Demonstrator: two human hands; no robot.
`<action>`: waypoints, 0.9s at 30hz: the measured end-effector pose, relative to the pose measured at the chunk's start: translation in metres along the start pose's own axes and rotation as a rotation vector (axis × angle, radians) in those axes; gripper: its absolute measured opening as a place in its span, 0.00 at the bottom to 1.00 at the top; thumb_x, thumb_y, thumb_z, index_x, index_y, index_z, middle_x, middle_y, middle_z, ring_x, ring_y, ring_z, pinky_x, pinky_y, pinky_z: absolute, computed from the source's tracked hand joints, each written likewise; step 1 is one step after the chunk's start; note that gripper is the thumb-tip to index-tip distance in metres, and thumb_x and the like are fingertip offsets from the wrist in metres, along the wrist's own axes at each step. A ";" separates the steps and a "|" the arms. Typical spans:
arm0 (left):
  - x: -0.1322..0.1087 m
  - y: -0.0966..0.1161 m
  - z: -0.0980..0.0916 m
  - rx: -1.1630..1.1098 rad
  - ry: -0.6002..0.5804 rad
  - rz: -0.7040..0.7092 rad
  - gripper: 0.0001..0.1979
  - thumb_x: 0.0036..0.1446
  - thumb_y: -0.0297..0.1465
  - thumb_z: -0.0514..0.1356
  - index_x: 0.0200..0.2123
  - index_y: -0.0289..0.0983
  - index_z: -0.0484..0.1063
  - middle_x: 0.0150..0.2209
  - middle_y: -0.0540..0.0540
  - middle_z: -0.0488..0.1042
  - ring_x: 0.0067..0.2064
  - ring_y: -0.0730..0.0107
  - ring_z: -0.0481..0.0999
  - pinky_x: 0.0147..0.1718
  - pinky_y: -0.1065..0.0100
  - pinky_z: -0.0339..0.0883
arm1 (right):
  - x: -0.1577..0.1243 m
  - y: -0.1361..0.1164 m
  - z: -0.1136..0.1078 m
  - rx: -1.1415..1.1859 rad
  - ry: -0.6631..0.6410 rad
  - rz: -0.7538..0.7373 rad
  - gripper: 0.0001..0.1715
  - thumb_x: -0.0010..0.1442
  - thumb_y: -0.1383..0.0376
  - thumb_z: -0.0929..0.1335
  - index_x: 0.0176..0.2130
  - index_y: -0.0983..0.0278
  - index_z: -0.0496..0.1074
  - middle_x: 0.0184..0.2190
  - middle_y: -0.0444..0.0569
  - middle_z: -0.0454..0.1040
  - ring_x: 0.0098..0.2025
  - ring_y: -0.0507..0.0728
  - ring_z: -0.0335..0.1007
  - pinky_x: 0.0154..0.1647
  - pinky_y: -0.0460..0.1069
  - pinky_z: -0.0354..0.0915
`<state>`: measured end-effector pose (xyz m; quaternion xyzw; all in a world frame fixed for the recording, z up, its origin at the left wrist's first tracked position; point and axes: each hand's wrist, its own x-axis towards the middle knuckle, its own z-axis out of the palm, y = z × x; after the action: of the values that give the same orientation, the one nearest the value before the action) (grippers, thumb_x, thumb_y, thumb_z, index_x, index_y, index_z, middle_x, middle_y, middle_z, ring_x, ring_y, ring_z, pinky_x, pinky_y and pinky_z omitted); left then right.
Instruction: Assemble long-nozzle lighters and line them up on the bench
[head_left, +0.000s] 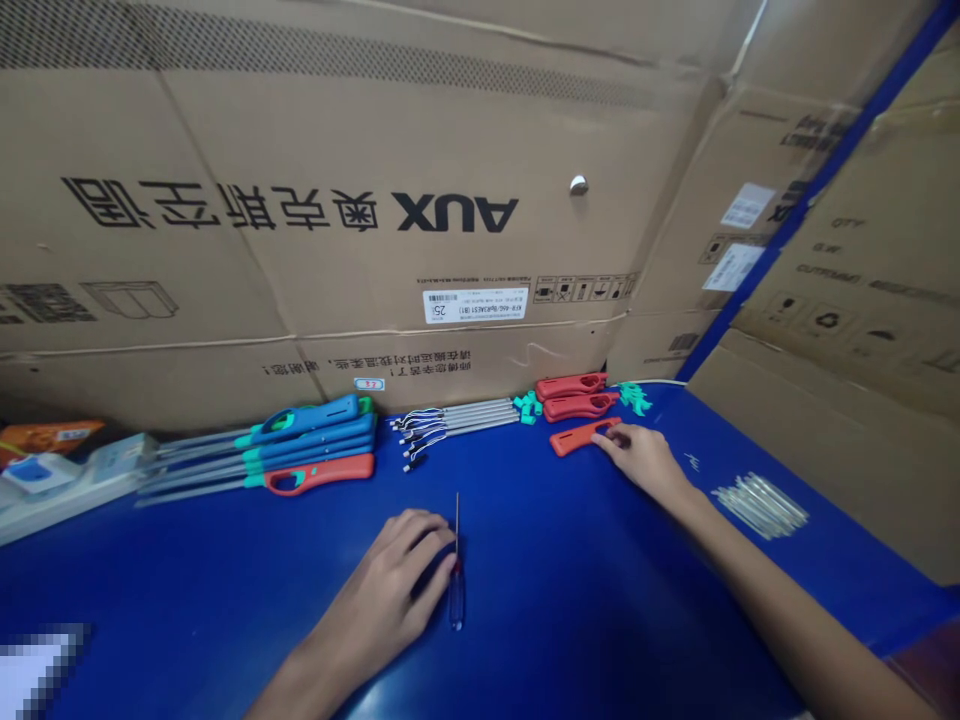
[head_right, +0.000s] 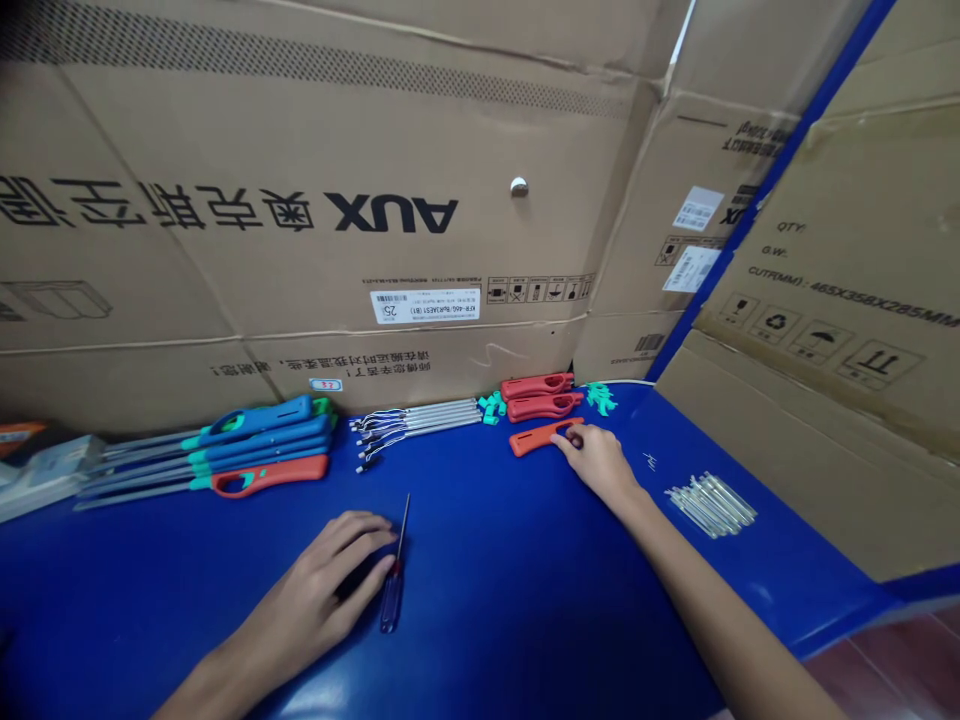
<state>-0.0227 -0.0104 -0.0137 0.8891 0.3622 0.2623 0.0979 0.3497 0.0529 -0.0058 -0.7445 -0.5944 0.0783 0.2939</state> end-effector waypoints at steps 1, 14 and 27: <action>0.000 -0.001 0.000 -0.002 0.005 -0.001 0.10 0.65 0.29 0.52 0.46 0.40 0.71 0.45 0.44 0.74 0.48 0.61 0.73 0.48 0.57 0.70 | 0.001 0.000 0.001 -0.042 -0.004 -0.012 0.14 0.53 0.54 0.69 0.24 0.61 0.72 0.25 0.50 0.77 0.30 0.61 0.73 0.31 0.50 0.62; 0.000 0.001 -0.003 0.024 0.015 -0.025 0.10 0.65 0.30 0.53 0.46 0.40 0.72 0.46 0.43 0.74 0.49 0.60 0.74 0.51 0.55 0.69 | 0.009 0.005 0.010 -0.255 0.020 -0.084 0.17 0.61 0.54 0.64 0.32 0.62 0.75 0.31 0.51 0.77 0.34 0.60 0.73 0.32 0.49 0.61; 0.005 -0.016 -0.014 0.231 0.141 -0.084 0.11 0.64 0.32 0.52 0.38 0.39 0.74 0.38 0.44 0.77 0.40 0.62 0.75 0.41 0.61 0.67 | 0.007 0.006 0.005 -0.202 0.051 -0.065 0.18 0.59 0.53 0.65 0.35 0.64 0.77 0.30 0.51 0.77 0.32 0.59 0.73 0.32 0.50 0.63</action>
<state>-0.0372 0.0045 -0.0057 0.8579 0.4326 0.2764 -0.0198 0.3539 0.0610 -0.0115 -0.7523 -0.6155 -0.0104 0.2348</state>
